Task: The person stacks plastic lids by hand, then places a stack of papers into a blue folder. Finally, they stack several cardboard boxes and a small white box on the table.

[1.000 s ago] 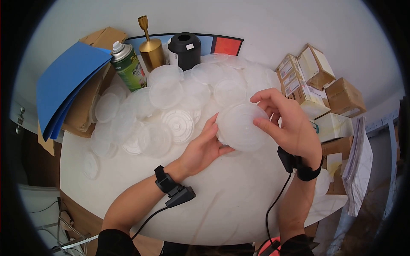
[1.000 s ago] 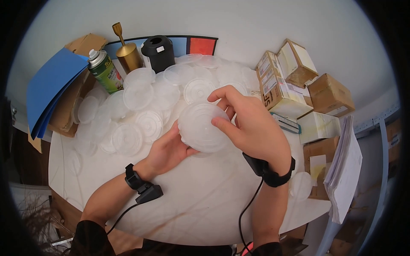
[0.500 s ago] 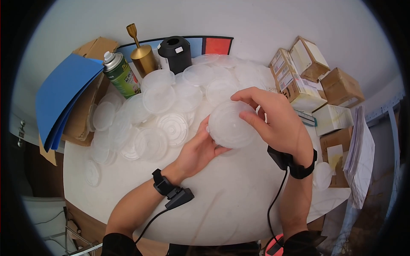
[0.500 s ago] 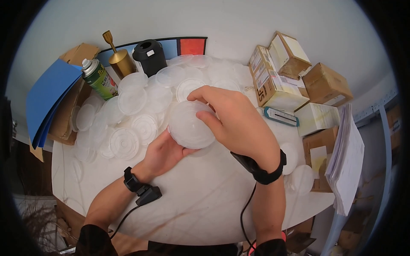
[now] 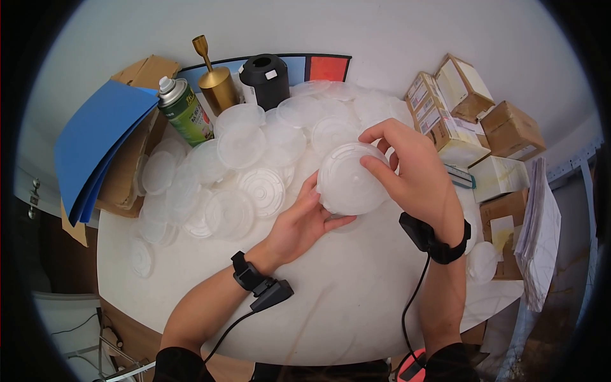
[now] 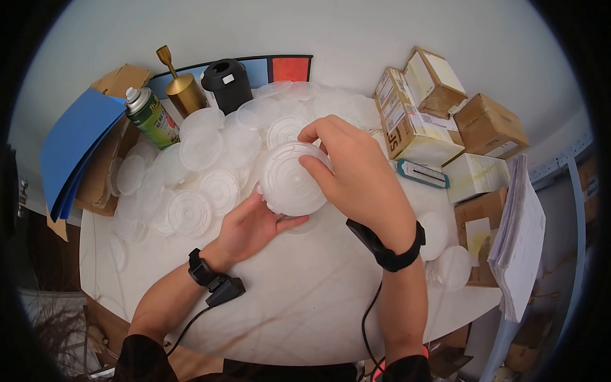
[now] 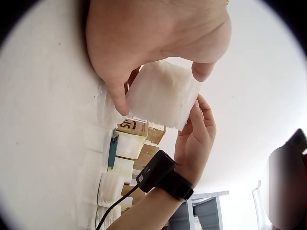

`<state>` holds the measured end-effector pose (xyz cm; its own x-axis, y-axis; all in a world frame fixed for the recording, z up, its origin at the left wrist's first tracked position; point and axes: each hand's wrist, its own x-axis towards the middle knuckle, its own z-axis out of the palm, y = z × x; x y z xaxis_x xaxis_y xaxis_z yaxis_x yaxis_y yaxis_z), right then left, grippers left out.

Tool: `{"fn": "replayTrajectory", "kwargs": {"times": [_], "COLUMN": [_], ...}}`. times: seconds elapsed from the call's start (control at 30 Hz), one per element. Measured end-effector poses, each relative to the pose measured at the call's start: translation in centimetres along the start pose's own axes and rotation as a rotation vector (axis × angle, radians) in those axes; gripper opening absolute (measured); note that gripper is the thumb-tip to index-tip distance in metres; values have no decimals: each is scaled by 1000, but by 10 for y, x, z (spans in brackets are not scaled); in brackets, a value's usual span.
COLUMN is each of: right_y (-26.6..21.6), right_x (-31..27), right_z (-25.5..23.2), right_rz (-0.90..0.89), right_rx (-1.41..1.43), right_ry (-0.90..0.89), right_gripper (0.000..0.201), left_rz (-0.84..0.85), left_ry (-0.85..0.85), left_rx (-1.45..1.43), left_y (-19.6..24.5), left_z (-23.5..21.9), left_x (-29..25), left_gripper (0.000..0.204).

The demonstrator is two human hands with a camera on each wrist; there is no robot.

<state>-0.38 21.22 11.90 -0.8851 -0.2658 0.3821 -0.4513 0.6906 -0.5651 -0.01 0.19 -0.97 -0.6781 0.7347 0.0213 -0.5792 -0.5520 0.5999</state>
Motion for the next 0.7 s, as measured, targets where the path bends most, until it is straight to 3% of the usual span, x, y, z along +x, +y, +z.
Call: {"fn": "replayTrajectory", "kwargs": {"times": [0.2, 0.4, 0.7], "right_y": [3, -9, 3], "right_x": [0, 0, 2], "right_z": [9, 16, 20], "right_rz": [-18, -94, -123], "right_rx": [-8, -193, -146], "right_ry": [82, 124, 156], "right_gripper": [13, 12, 13], "left_rz": [13, 14, 2], "left_ry": [15, 30, 76], "left_rx": [15, 48, 109], "left_y": [-2, 4, 6], "left_z": [1, 5, 10], "left_x": [-2, 0, 0], "left_gripper": [77, 74, 76]}}
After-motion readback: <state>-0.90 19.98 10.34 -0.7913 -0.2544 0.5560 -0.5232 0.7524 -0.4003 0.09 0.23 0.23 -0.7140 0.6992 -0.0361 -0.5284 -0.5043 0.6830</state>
